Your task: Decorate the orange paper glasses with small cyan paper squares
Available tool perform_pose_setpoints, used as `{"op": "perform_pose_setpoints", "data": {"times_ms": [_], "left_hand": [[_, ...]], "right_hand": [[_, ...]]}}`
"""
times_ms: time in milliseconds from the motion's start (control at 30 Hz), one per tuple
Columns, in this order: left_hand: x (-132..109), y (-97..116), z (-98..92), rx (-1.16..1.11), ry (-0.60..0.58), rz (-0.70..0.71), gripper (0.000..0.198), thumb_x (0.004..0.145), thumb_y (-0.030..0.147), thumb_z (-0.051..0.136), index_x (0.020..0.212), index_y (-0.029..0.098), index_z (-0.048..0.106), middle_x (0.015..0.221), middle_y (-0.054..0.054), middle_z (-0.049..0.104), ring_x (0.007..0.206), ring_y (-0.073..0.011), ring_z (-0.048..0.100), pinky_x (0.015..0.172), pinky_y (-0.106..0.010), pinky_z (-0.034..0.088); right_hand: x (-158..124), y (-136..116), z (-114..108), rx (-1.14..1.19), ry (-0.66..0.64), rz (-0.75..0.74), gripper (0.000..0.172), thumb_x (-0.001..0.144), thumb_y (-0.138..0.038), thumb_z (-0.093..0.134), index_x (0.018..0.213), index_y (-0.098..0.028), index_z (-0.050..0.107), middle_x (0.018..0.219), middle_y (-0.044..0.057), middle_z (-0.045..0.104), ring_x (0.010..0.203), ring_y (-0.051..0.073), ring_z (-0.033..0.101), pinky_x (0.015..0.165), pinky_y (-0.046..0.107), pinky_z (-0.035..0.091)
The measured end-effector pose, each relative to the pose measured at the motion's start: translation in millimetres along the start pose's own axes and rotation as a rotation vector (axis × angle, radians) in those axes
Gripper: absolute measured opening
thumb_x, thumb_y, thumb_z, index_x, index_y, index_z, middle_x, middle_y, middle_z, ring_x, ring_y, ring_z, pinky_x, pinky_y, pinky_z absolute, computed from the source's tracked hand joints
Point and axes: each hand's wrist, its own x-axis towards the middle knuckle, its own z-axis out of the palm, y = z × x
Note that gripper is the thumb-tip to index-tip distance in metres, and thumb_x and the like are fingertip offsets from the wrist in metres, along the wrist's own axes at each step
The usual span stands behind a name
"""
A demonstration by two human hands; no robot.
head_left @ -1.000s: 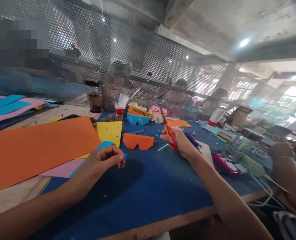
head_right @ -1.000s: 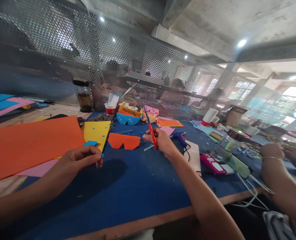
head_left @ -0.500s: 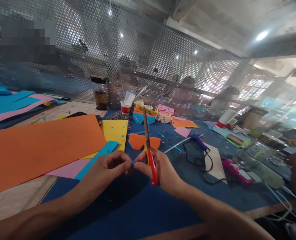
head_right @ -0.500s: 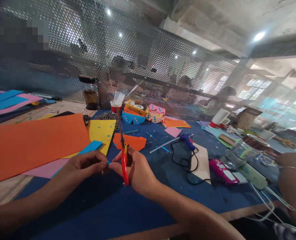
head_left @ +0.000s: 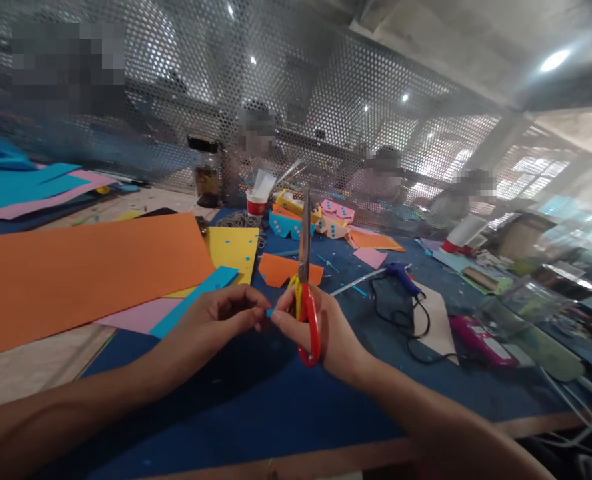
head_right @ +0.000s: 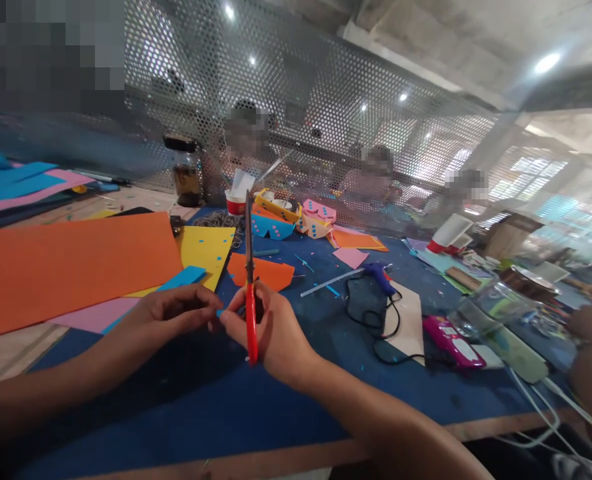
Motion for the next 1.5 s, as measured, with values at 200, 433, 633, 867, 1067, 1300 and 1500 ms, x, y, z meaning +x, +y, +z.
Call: {"op": "perform_pose_setpoints", "data": {"times_ms": [200,433,633,867,1067,1300,1500], "left_hand": [[0,-5,-1.7,0.021,-0.038,-0.019,0.021,0.079,0.041,0.077,0.078,0.021,0.072,0.074,-0.002,0.071,0.073,-0.0199,0.066,0.071,-0.030,0.052],[0,-3,-3.0,0.038,-0.050,-0.044,0.025,0.079,0.045,0.078,0.076,0.020,0.073,0.073,-0.003,0.072,0.073,-0.0201,0.066,0.069,-0.029,0.052],[1,-6,-4.9,0.019,-0.082,-0.075,0.019,0.078,0.038,0.078,0.073,0.021,0.074,0.070,-0.002,0.072,0.069,-0.0181,0.065,0.066,-0.027,0.051],[0,-5,-3.7,-0.065,-0.105,-0.143,0.019,0.075,0.038,0.080,0.070,0.021,0.075,0.068,-0.002,0.073,0.066,-0.0191,0.067,0.067,-0.028,0.055],[5,-4,-11.6,-0.102,-0.025,-0.074,0.019,0.078,0.036,0.080,0.068,0.021,0.074,0.066,-0.001,0.072,0.064,-0.0166,0.065,0.065,-0.027,0.053],[10,-1,-21.2,-0.274,0.093,-0.049,0.013,0.075,0.028,0.082,0.067,0.020,0.075,0.067,-0.002,0.072,0.065,-0.0162,0.065,0.067,-0.028,0.054],[4,11,-22.2,-0.382,0.158,0.004,0.011,0.077,0.026,0.083,0.072,0.020,0.075,0.070,-0.001,0.073,0.072,-0.0156,0.067,0.073,-0.025,0.055]], "right_hand": [[-3,4,-1,0.047,-0.055,-0.001,0.022,0.081,-0.031,0.078,0.088,-0.021,0.060,0.074,-0.004,0.058,0.064,0.011,0.050,0.056,0.022,0.041],[-3,6,-1,0.009,-0.077,0.001,0.021,0.084,-0.034,0.076,0.089,-0.021,0.060,0.072,-0.005,0.056,0.060,0.010,0.047,0.054,0.022,0.038],[-4,7,-3,-0.083,-0.088,-0.011,0.019,0.084,-0.032,0.076,0.089,-0.021,0.061,0.069,-0.006,0.053,0.059,0.009,0.045,0.054,0.021,0.036],[-2,4,-3,-0.071,-0.082,0.011,0.028,0.080,-0.037,0.079,0.094,-0.019,0.063,0.076,-0.003,0.057,0.066,0.012,0.052,0.059,0.022,0.041],[-7,2,-6,-0.290,-0.051,-0.008,0.026,0.086,-0.041,0.073,0.089,-0.021,0.056,0.072,-0.005,0.053,0.060,0.010,0.044,0.054,0.023,0.034],[-16,2,-5,-0.745,0.002,-0.219,0.019,0.089,-0.037,0.064,0.092,-0.023,0.050,0.087,0.000,0.062,0.061,0.013,0.050,0.061,0.027,0.033],[-14,5,-6,-0.860,-0.004,-0.216,0.015,0.089,-0.032,0.060,0.095,-0.023,0.050,0.097,0.004,0.065,0.073,0.019,0.059,0.066,0.030,0.034]]}}
